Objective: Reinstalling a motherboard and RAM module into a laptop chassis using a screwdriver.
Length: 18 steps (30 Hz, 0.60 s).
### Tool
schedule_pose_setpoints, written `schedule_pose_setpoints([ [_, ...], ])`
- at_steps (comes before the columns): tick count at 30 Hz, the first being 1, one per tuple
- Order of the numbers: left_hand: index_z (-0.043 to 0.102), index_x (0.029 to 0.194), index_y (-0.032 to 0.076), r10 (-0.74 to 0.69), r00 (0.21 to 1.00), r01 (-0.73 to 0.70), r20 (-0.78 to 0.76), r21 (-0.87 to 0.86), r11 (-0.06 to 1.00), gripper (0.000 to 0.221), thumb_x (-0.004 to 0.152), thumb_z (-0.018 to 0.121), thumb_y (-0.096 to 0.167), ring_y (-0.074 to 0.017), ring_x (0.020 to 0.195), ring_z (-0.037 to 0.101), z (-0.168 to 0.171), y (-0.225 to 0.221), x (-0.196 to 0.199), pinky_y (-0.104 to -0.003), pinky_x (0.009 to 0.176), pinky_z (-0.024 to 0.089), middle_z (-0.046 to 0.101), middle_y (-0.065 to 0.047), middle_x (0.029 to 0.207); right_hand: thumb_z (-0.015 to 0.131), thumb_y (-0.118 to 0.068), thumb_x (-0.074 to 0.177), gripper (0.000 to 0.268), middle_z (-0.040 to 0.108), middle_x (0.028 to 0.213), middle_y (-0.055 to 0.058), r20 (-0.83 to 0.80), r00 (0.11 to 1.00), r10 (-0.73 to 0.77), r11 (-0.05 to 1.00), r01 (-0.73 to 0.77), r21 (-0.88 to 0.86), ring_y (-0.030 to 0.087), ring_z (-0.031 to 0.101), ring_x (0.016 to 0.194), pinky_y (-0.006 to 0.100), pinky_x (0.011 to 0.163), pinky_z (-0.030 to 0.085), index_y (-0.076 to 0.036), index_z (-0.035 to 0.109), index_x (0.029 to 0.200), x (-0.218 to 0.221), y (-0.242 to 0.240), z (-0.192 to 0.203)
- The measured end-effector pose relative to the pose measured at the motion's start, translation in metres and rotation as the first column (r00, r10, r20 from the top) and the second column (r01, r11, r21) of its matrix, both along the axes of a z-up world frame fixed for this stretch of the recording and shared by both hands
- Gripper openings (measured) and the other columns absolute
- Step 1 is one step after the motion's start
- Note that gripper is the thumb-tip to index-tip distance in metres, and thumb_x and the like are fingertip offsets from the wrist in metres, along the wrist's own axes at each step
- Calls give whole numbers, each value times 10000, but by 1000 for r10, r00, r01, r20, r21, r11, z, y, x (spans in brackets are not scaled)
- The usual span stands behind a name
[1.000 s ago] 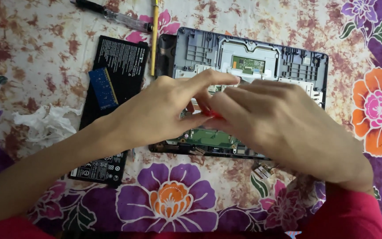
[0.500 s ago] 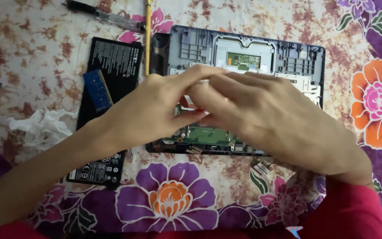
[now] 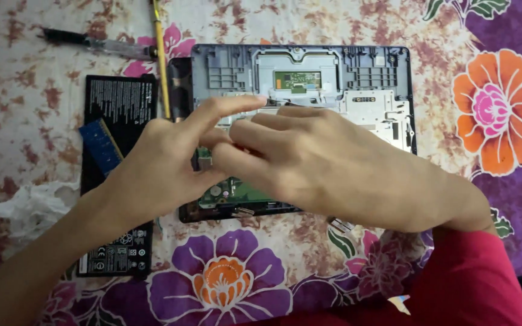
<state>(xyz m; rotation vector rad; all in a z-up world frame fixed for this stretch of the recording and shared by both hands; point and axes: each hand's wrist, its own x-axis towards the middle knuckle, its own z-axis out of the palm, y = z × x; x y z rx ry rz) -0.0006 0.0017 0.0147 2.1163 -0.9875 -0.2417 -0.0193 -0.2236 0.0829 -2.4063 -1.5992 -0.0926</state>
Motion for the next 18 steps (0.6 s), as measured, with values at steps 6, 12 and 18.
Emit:
schedule_pose_setpoints([
  [6,425,1506,179,19,1000,-19,-9,21,1000,667,937,772,217,-157,427,581,-4,-1,-2,-363,490,553,719,-49,855,652,-99,1084,153,600,772,36,161,977,-140,990,141,3,221,657,624,411,563,585,-93,511,1024,2,3,-22],
  [12,452,1465,144,17,1000,-17,-7,-8,1000,638,902,741,59,-123,356,527,2,-1,-3,-283,427,564,765,-105,980,662,120,925,235,702,1133,192,7,1000,-2,998,1,62,282,697,820,458,728,615,-4,537,1081,0,-1,-7],
  [18,477,1455,142,6,999,-6,38,12,1000,686,873,838,181,-102,430,601,2,-3,-3,-267,491,597,705,-11,779,670,-88,1063,103,653,759,27,140,982,-129,991,133,-20,166,619,532,348,517,566,-52,581,1099,3,-1,-20],
])
